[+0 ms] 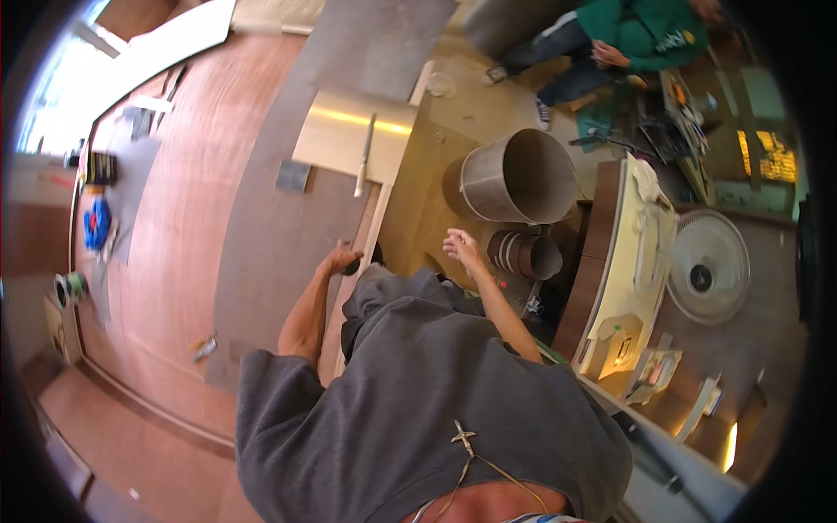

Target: The person measures a large sheet of gold-colored metal using a tape measure, then cuts it with a utility knife. They sand the cut edges with a sanding block and fit the panel into a wooden cabinet structure.

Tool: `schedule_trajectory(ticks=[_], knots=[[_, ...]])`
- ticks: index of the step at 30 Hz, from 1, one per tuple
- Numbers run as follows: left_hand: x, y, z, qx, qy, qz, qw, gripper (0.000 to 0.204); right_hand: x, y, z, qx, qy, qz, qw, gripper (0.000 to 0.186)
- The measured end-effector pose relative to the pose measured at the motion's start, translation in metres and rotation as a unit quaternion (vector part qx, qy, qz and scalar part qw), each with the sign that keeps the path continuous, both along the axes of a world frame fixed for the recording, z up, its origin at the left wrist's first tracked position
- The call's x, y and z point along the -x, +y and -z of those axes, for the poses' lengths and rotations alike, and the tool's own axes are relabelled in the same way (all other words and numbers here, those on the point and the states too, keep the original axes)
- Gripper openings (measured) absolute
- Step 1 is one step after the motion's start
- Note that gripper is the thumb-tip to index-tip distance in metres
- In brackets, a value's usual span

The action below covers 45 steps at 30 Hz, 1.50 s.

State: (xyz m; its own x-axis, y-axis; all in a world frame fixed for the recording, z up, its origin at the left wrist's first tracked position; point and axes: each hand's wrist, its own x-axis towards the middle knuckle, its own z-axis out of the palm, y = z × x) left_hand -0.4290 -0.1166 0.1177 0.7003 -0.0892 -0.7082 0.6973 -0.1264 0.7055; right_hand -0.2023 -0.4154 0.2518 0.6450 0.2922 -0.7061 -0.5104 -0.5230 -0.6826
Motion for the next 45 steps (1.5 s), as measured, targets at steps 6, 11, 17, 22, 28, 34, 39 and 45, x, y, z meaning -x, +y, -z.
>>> schedule_trajectory(ticks=[6,11,17,22,28,34,39,45], knots=[[0.064,0.018,0.024,-0.156,0.049,-0.168,0.972,0.070,0.016,0.049,-0.001,0.018,0.084,-0.165,0.983,0.036],[0.101,0.010,0.018,-0.115,0.181,-0.294,0.932,0.092,0.042,0.013,0.006,0.087,0.128,-0.116,0.981,0.034],[0.131,0.020,0.057,-0.203,0.224,-0.303,0.904,0.091,0.026,0.030,0.061,0.135,0.159,-0.147,0.967,0.030],[0.136,0.055,0.082,-0.257,0.205,-0.317,0.890,0.086,0.005,0.104,0.111,0.089,0.138,-0.163,0.973,0.031],[0.121,0.123,0.084,-0.354,0.216,-0.279,0.866,0.081,-0.002,0.205,0.163,0.032,0.115,-0.226,0.967,0.032],[0.164,0.178,0.108,-0.420,0.257,-0.241,0.836,0.077,-0.009,0.268,0.239,0.016,0.013,-0.262,0.965,0.042],[0.139,0.185,0.096,-0.462,0.206,-0.272,0.819,0.072,-0.007,0.331,0.266,0.083,-0.135,-0.187,0.970,0.066],[-0.015,0.211,0.081,-0.499,0.084,-0.284,0.814,0.059,-0.003,0.385,0.282,0.198,-0.061,-0.043,0.977,0.073]])
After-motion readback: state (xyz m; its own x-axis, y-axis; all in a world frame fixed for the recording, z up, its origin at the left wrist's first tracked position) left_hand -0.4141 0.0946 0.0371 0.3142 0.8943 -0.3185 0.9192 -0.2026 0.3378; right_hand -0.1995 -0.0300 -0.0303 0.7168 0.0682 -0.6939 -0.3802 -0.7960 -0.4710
